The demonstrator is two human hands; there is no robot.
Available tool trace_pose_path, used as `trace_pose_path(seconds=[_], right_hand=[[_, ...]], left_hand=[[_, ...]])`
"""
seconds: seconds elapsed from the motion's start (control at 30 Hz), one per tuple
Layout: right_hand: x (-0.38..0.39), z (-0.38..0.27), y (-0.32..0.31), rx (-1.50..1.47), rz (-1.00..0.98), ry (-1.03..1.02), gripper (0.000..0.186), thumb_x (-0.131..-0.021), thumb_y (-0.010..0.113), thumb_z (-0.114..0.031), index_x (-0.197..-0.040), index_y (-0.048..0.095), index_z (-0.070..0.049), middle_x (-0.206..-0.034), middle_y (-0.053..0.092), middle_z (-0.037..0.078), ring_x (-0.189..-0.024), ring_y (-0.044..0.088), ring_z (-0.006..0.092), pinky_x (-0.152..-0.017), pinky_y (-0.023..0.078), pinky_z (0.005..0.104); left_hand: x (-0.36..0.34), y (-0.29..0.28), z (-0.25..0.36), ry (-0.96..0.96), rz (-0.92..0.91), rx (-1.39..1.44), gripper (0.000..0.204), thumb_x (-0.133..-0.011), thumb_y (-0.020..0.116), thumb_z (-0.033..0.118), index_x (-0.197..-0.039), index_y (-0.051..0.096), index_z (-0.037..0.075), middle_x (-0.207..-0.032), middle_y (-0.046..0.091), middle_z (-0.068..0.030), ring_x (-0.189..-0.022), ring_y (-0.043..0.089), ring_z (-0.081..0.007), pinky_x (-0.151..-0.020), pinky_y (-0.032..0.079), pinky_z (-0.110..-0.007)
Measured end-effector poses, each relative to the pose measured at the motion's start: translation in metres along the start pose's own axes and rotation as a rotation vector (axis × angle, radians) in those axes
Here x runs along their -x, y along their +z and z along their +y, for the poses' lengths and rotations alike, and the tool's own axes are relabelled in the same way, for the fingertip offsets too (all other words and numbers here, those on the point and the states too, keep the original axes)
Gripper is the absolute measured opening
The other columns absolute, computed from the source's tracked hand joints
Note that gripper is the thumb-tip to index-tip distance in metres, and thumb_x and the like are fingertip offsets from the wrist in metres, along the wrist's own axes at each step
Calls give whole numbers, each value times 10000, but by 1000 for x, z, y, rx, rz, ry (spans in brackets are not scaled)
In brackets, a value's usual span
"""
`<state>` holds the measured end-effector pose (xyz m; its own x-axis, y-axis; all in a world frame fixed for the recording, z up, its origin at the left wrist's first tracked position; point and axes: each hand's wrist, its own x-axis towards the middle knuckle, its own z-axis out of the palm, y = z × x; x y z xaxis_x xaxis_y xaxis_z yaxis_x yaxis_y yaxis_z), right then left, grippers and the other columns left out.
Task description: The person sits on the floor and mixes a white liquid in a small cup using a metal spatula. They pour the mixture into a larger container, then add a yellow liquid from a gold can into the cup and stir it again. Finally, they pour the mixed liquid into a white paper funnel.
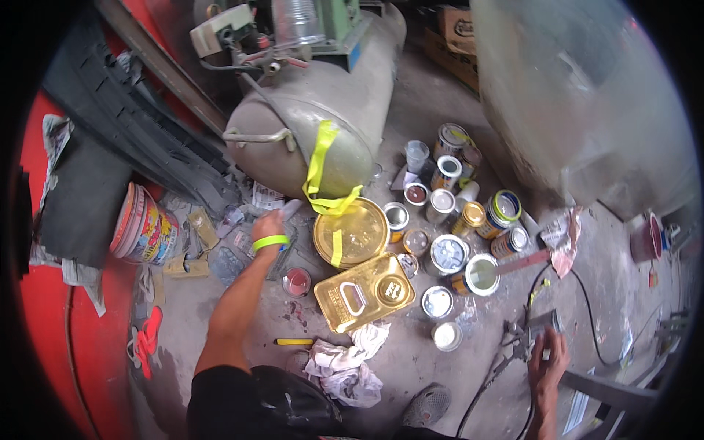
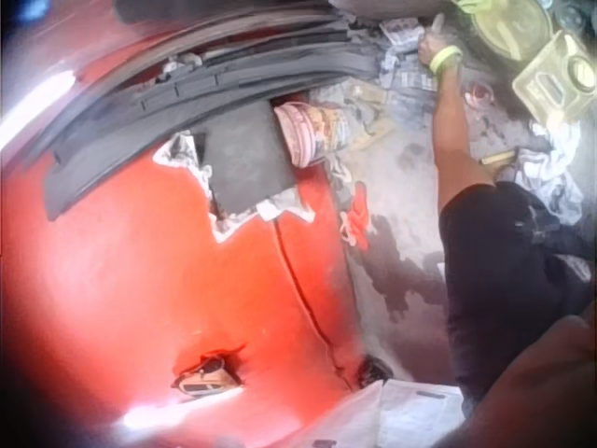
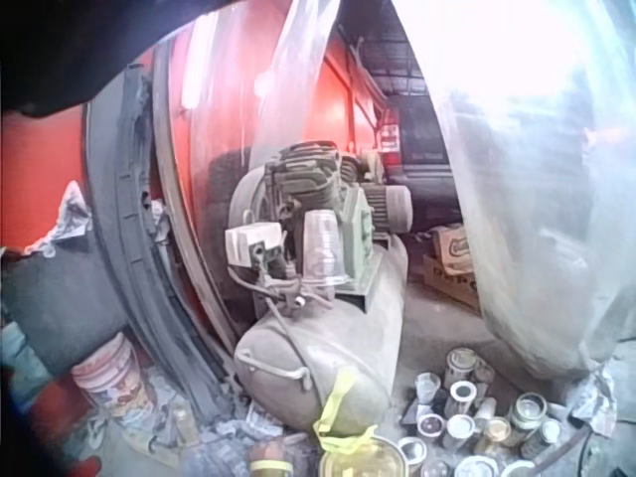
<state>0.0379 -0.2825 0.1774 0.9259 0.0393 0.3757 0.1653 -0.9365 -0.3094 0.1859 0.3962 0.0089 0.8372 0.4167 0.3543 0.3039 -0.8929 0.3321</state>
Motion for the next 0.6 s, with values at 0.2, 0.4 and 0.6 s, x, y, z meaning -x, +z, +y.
trace_pose_path(seconds=[0.2,0.4,0.6], right_hand=[[-77,-133,-1,-170,-239,-570,262,-793,813,-47,-1027,697,-29,-834,674,107,-709,670,306,-644,546,406],[-87,-214,14,-680,-574,-250,833,-912,785,-459,-1528,410,-40,-1192,692,222,-890,743,328,-712,600,427],[-56,-182,40,-1262,-606,334,420,-1063,627,-228,-1397,520,2,-919,688,56,-701,654,115,-603,532,277]], left_hand=[[58,-185,43,-309,-189,642,250,-983,746,248,-945,760,2,-747,724,-56,-657,600,-66,-599,473,-270],[82,-242,179,-34,-736,993,234,-979,766,218,-930,767,-11,-771,710,21,-690,590,-25,-598,455,-209],[87,-215,257,-48,-1098,1135,295,-1048,663,194,-1175,702,-69,-1044,753,-91,-931,694,-114,-830,553,-260]])
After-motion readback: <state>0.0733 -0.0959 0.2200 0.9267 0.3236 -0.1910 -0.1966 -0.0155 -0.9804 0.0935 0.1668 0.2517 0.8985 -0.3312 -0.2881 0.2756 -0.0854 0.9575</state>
